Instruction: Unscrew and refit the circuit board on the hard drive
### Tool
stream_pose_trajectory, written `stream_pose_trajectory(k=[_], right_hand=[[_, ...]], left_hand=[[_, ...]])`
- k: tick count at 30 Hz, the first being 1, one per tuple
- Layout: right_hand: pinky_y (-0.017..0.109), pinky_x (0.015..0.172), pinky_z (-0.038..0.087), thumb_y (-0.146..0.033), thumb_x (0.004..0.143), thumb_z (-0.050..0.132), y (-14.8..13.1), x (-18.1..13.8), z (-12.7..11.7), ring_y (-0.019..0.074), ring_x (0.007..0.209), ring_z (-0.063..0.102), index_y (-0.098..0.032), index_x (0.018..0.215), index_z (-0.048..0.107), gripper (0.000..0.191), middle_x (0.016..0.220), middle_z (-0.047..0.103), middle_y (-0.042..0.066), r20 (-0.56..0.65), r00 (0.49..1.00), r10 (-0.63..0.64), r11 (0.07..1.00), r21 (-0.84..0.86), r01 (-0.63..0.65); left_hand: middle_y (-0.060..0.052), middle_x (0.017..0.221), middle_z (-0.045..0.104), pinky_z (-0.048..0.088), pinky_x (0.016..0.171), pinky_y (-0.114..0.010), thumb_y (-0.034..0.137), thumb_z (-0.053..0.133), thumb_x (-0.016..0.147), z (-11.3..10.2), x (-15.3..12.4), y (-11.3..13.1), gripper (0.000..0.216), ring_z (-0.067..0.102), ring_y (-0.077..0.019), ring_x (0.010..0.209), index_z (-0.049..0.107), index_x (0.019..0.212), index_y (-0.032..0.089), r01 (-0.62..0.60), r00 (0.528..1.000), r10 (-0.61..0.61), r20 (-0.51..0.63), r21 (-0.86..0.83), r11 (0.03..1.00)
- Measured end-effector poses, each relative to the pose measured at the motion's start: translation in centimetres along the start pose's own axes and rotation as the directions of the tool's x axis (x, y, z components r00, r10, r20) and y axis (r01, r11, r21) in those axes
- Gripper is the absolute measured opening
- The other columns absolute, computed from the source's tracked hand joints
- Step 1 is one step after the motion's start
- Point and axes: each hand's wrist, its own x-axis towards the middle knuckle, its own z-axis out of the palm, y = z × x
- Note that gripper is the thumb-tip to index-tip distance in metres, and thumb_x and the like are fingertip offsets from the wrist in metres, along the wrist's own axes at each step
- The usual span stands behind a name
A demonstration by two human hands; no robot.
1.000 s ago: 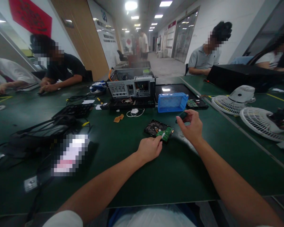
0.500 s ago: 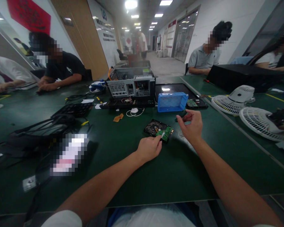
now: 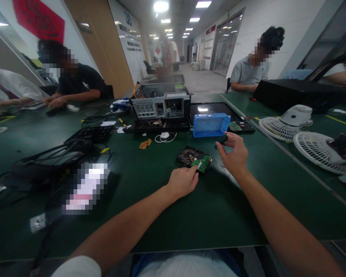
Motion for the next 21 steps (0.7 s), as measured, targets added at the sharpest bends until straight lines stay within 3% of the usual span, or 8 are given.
stream_pose_trajectory(k=[7, 12, 15, 21], right_hand=[[0.045, 0.078, 0.062, -0.036, 0.091, 0.072, -0.6, 0.5, -0.8, 0.0252, 0.091, 0.062, -0.023, 0.123, 0.056, 0.038, 0.11, 0.057, 0.01, -0.014, 0.999, -0.052, 0.989, -0.139, 0.049], [0.044, 0.078, 0.062, -0.03, 0.089, 0.067, -0.9, 0.4, -0.8, 0.0269, 0.098, 0.063, -0.023, 0.123, 0.054, 0.037, 0.121, 0.056, 0.013, 0.014, 0.999, -0.05, 0.997, -0.065, 0.05], [0.045, 0.082, 0.062, -0.028, 0.09, 0.065, -0.6, 0.1, -0.4, 0.0248, 0.092, 0.067, -0.024, 0.131, 0.048, 0.044, 0.116, 0.062, 0.01, 0.069, 0.998, -0.006, 1.0, -0.009, 0.007], [0.043, 0.076, 0.061, -0.044, 0.089, 0.074, 0.2, -0.2, -0.2, 0.0219, 0.076, 0.065, -0.024, 0.131, 0.051, 0.052, 0.1, 0.064, 0.005, 0.044, 0.998, 0.044, 0.995, -0.09, -0.04]], left_hand=[[-0.007, 0.1, 0.075, 0.055, 0.071, -0.031, 0.034, 0.044, 0.105, 0.2, 0.0, -0.1, 0.037, 0.071, -0.0195, 0.082, 0.06, 0.135, 0.018, 0.002, 1.0, -0.002, -0.002, -0.012, 1.0], [-0.007, 0.098, 0.075, 0.055, 0.07, -0.03, 0.033, 0.043, 0.105, 0.1, 0.0, -0.1, 0.038, 0.071, -0.0192, 0.081, 0.06, 0.135, 0.017, -0.01, 1.0, 0.01, -0.008, -0.021, 1.0], [-0.007, 0.099, 0.075, 0.056, 0.073, -0.032, 0.034, 0.044, 0.105, 0.0, 0.0, 0.0, 0.038, 0.071, -0.0204, 0.082, 0.059, 0.135, 0.018, 0.0, 1.0, 0.0, -0.002, -0.002, 1.0], [-0.007, 0.099, 0.075, 0.056, 0.075, -0.032, 0.034, 0.044, 0.105, 0.0, 0.0, 0.1, 0.037, 0.072, -0.021, 0.085, 0.059, 0.136, 0.019, 0.013, 1.0, -0.013, 0.011, 0.014, 1.0]])
